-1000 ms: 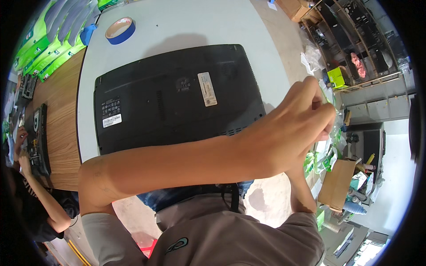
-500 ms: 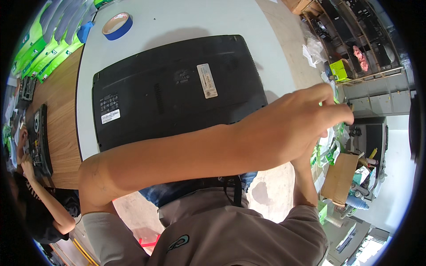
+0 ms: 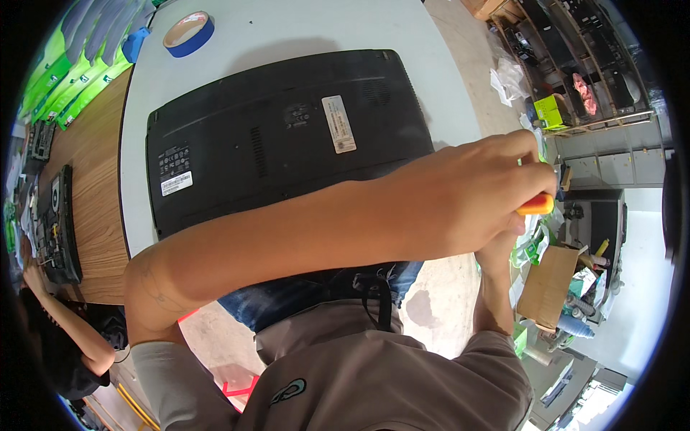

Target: The person disassembles a laptop by opening the screen, removing an internal component by hand, turning the laptop over, removing a plastic panel from the base, and then using a screwdriver to remove several screws from the underside of the chassis.

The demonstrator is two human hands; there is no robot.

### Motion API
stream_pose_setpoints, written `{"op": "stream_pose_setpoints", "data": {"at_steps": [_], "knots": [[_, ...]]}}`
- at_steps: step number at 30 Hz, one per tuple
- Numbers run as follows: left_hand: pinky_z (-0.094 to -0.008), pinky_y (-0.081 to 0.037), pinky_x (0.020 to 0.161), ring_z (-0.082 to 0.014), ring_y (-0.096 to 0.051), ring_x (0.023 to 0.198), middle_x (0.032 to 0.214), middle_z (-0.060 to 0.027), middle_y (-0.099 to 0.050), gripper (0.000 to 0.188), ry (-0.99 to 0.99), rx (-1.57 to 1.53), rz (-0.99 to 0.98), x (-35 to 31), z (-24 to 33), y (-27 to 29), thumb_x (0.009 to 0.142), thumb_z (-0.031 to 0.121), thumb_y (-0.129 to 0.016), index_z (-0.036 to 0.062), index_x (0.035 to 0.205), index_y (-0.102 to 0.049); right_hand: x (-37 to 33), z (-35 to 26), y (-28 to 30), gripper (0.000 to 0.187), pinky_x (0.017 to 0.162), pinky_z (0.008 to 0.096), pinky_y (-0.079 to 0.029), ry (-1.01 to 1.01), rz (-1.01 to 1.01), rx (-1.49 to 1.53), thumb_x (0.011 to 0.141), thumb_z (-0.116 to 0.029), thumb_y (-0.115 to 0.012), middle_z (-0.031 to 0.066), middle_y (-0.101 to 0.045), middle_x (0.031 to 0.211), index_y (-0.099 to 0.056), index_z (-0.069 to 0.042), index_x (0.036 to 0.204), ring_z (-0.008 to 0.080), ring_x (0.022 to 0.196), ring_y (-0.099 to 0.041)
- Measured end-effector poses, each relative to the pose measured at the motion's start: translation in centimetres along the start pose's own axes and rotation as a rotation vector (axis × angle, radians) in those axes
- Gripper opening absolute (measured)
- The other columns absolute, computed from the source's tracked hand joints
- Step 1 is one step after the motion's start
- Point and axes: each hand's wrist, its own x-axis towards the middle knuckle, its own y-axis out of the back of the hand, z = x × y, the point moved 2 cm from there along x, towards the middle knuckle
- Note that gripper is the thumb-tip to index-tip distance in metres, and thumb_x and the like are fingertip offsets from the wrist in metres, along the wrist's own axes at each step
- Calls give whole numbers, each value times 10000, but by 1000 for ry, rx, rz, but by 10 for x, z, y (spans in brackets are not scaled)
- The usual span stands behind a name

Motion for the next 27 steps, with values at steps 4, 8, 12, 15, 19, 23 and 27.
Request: {"op": "stream_pose_setpoints", "data": {"at_steps": [4,8,12,15,19,23,27], "knots": [[-456,-523,877,-354,-631,1042,1127,-159,-593,231,-13,-25,22,-2,-1,-3,910,85,-670,4,1123,-627,2,-5,1,601,1036,402,-422,-22,73,13,871,-168,-765,138,-542,1375,-498,-1,1382,233,1279,-520],[-454,-526,872,-364,-640,1035,1084,-164,-610,222,-26,19,-20,-1,1,-2,911,75,-663,-14,1111,-627,6,-9,4,503,955,366,-468,-19,11,56,856,-135,-775,92,-621,1253,-564,4,1290,192,1139,-591],[-458,-525,858,-368,-642,1016,1063,-174,-613,211,-13,-43,40,-5,-4,-3,902,69,-663,-28,1086,-625,2,-8,6,477,918,326,-476,24,52,-62,823,-93,-799,61,-639,1187,-583,-1,1238,154,1062,-607],[-450,-512,845,-370,-640,987,1059,-176,-614,241,34,5,18,-7,-9,-2,879,48,-669,-22,1105,-623,4,-4,-1,511,927,314,-468,-52,78,55,783,-53,-826,52,-617,1183,-580,-4,1228,141,1067,-595],[-442,-498,825,-385,-637,945,1017,-182,-619,287,103,54,-81,-10,-13,2,844,15,-668,-12,1126,-624,8,-13,-7,434,909,301,-473,-18,77,303,750,-15,-842,38,-594,1167,-635,2,1130,136,1024,-605],[-449,-492,813,-392,-628,938,995,-184,-620,267,88,129,-42,-11,-15,-5,860,36,-661,-7,1121,-625,10,-6,6,443,917,310,-490,21,-40,171,756,24,-840,49,-612,1149,-606,9,1133,145,1036,-611],[-456,-486,813,-393,-620,943,963,-185,-612,222,5,75,34,-13,-20,-10,873,65,-659,-10,1078,-623,5,0,8,533,924,326,-509,59,-94,-87,771,43,-837,68,-629,1124,-552,18,1221,163,1057,-622]]}}
